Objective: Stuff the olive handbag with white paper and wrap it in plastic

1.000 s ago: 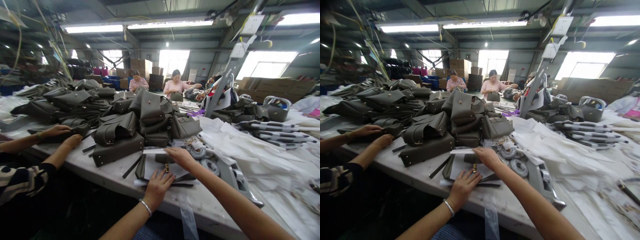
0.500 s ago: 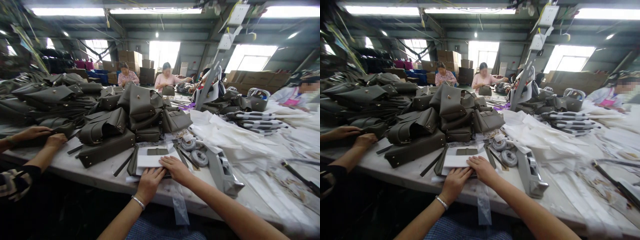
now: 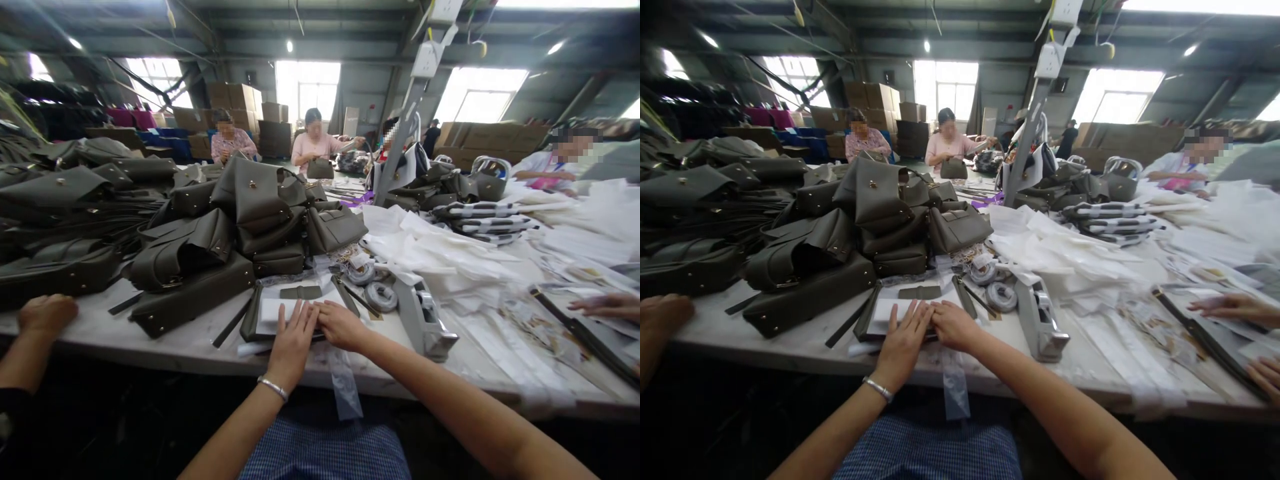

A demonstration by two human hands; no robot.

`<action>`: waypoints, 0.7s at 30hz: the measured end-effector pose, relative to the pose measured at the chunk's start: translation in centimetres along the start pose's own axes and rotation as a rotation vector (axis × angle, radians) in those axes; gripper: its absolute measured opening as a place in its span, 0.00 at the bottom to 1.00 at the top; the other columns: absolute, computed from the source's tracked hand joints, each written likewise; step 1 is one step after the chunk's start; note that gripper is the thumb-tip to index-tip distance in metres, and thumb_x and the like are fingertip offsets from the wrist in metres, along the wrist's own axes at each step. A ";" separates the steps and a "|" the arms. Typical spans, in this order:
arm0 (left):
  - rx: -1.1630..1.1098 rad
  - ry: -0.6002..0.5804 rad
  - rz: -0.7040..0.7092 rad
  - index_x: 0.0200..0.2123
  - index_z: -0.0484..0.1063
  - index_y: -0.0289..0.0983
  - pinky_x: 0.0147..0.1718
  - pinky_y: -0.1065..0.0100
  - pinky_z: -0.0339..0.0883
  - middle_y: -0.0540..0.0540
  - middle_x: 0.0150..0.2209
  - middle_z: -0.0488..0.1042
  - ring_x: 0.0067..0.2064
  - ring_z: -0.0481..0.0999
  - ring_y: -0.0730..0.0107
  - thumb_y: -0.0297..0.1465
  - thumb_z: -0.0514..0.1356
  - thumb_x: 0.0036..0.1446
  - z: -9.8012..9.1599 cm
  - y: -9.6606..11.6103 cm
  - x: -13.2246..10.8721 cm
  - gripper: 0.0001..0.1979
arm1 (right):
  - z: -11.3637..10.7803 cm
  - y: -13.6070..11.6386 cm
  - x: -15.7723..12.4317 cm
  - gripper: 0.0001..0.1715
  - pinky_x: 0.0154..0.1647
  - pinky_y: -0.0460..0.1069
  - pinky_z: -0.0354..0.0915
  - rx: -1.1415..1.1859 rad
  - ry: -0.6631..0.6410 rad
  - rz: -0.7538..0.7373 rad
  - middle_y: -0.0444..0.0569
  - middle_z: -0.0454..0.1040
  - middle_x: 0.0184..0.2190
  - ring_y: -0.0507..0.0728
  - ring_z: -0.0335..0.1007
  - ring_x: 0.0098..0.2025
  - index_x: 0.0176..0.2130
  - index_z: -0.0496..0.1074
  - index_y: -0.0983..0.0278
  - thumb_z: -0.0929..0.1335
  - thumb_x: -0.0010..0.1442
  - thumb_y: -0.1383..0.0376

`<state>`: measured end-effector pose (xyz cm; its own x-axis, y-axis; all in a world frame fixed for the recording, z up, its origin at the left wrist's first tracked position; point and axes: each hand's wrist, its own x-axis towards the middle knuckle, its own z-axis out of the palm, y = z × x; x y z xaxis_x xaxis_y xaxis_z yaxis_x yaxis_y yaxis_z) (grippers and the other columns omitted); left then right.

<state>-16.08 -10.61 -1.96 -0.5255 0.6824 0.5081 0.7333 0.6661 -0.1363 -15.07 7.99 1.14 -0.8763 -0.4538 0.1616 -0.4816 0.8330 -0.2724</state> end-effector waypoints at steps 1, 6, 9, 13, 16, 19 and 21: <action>-0.005 -0.034 0.019 0.68 0.54 0.31 0.65 0.44 0.53 0.38 0.67 0.60 0.67 0.59 0.52 0.22 0.50 0.64 0.2 -0.2 0.3 0.29 | -0.2 0.1 0.1 0.28 0.68 0.60 0.55 -0.004 -0.005 -0.013 0.59 0.68 0.61 0.62 0.60 0.66 0.62 0.65 0.70 0.61 0.63 0.73; -0.047 -0.111 0.034 0.67 0.54 0.29 0.62 0.54 0.60 0.36 0.67 0.59 0.66 0.61 0.54 0.25 0.51 0.65 1.6 -1.3 0.0 0.28 | -2.4 -1.1 -1.4 0.17 0.64 0.55 0.61 0.059 0.040 -0.107 0.56 0.74 0.54 0.59 0.68 0.58 0.51 0.73 0.68 0.61 0.68 0.66; -0.066 -0.133 0.029 0.67 0.56 0.30 0.64 0.54 0.57 0.35 0.68 0.56 0.68 0.58 0.54 0.27 0.50 0.66 1.8 -1.4 -0.3 0.27 | -3.3 -3.9 -4.8 0.18 0.56 0.51 0.66 0.136 0.039 -0.156 0.52 0.78 0.45 0.56 0.73 0.49 0.45 0.75 0.63 0.59 0.70 0.60; -0.088 -0.154 0.032 0.67 0.56 0.31 0.65 0.53 0.53 0.35 0.69 0.54 0.69 0.55 0.52 0.28 0.49 0.68 1.5 -1.2 -0.2 0.26 | 0.0 -7.7 -9.5 0.20 0.45 0.47 0.69 0.224 -0.255 -0.247 0.49 0.80 0.37 0.55 0.75 0.41 0.39 0.76 0.62 0.60 0.70 0.57; -0.106 -0.153 0.037 0.67 0.56 0.30 0.65 0.52 0.53 0.34 0.68 0.55 0.69 0.56 0.51 0.29 0.49 0.67 1.4 -1.3 -0.1 0.26 | 5.8 -8.9 -11.3 0.14 0.44 0.47 0.71 0.237 -0.417 -0.089 0.50 0.80 0.42 0.56 0.77 0.43 0.45 0.76 0.62 0.63 0.67 0.61; -0.118 -0.141 0.036 0.67 0.57 0.29 0.65 0.52 0.53 0.33 0.68 0.55 0.68 0.57 0.50 0.29 0.50 0.67 1.4 -1.3 -0.1 0.26 | 12.0 -9.1 -11.5 0.17 0.46 0.48 0.72 0.209 -0.425 0.160 0.53 0.79 0.48 0.59 0.77 0.48 0.51 0.74 0.64 0.65 0.65 0.63; -0.120 -0.136 0.030 0.66 0.57 0.29 0.65 0.52 0.53 0.33 0.68 0.56 0.68 0.57 0.50 0.29 0.49 0.67 1.4 -1.3 -0.2 0.25 | 15.3 -9.3 -11.1 0.19 0.43 0.50 0.73 0.165 -0.394 0.250 0.57 0.79 0.46 0.61 0.78 0.45 0.53 0.74 0.67 0.66 0.63 0.65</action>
<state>-17.54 -11.12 -3.09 -0.5504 0.7410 0.3846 0.7912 0.6101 -0.0432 -0.99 0.42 -12.64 -0.8872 -0.3587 -0.2903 -0.2240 0.8848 -0.4087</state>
